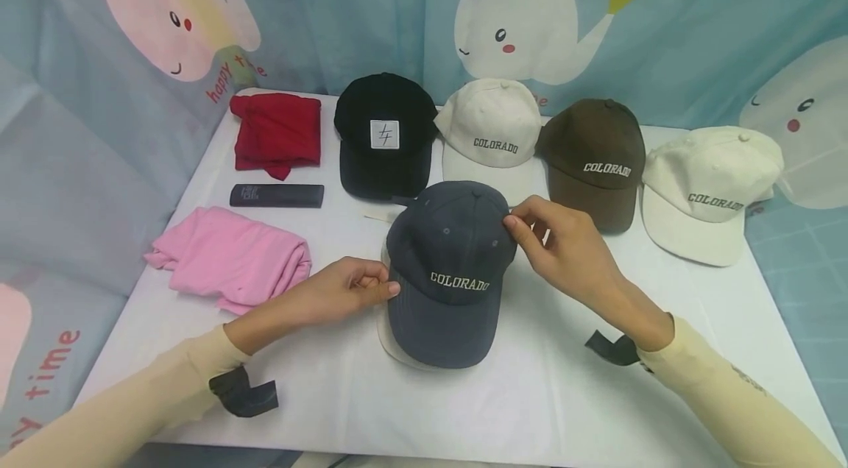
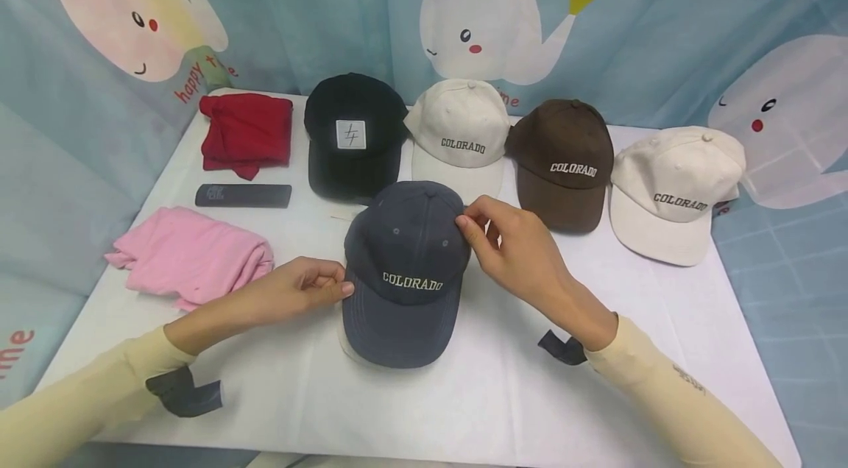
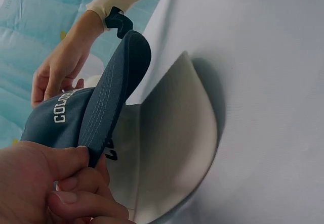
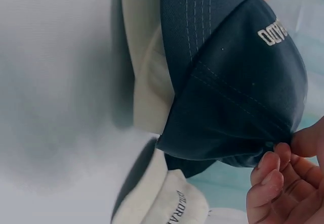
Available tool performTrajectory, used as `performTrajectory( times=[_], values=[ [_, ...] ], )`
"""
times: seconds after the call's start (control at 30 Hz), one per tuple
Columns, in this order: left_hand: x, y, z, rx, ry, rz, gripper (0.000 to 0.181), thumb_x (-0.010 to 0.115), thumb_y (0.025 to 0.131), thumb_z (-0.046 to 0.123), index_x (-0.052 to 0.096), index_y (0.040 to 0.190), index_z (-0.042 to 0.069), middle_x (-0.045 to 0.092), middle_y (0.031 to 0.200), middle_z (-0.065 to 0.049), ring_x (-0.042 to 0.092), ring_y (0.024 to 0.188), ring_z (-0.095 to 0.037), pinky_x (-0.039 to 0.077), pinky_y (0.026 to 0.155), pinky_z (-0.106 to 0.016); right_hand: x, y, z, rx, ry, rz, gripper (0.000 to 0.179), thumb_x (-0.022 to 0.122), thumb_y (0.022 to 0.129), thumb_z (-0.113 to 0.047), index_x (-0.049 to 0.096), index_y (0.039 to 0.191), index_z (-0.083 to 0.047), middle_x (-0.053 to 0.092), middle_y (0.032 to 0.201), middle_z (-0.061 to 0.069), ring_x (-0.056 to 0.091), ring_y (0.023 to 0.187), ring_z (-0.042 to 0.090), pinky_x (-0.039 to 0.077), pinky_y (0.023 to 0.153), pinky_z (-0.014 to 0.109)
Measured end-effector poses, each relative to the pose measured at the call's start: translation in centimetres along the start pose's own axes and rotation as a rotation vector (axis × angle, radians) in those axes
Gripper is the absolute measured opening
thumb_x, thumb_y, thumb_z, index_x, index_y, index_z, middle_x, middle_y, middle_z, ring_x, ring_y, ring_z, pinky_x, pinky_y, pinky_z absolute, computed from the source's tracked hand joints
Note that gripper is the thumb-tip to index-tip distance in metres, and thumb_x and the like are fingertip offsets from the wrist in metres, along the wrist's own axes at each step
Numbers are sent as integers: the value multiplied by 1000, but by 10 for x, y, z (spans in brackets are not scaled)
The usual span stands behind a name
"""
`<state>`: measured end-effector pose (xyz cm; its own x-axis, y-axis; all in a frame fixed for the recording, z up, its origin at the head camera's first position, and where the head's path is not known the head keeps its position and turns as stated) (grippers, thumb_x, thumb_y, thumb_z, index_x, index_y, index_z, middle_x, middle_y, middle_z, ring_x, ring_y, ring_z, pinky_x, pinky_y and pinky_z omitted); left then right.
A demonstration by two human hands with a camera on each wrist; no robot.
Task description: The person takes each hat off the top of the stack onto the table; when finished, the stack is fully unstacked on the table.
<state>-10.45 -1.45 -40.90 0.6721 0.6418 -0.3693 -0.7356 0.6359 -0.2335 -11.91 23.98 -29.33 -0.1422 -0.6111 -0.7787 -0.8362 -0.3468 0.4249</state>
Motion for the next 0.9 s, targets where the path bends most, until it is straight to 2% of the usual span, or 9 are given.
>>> performTrajectory(
  times=[0.27,0.43,0.53,0.63,0.9],
  values=[
    [-8,1,18,-14,10,3,30,69,103,28,62,84,6,42,63,3,37,60,-13,31,56,-30,-21,3,-6,-6,19,61,5,73,100,-12,72,100,-17,65,79,-17,55,65,4,44,62,20],
    [-13,4,34,-7,17,0,31,69,103,34,61,84,11,43,63,0,38,59,-15,33,56,-32,-42,5,-13,-25,55,124,6,74,98,-7,73,101,-12,67,80,-12,54,64,5,45,60,21],
    [-9,10,46,13,25,-19,31,70,103,35,60,84,12,42,63,0,40,59,-15,34,58,-31,-57,3,-14,-13,69,164,7,75,96,-5,73,99,-10,66,80,-9,54,63,6,45,60,20],
    [-1,19,60,59,46,-43,30,70,102,33,60,82,14,41,61,3,41,60,-14,35,59,-30,-70,0,-14,-2,51,190,4,75,96,-5,72,98,-8,67,79,-7,55,62,5,45,62,18],
    [20,49,100,132,87,-81,29,69,102,30,60,80,14,37,58,5,37,56,-12,30,57,-30,-115,-20,-3,38,-63,248,5,72,97,-4,73,101,-1,70,79,-2,55,62,-4,42,60,11]
  ],
)
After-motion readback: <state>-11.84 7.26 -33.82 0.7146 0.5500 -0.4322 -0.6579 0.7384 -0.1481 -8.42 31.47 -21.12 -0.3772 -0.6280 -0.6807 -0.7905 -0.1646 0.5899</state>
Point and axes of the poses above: each hand's wrist, its own y-axis towards the middle knuckle, its own x-axis out of the palm, z = x × y, the point moved 10 cm from there along y, towards the middle knuckle
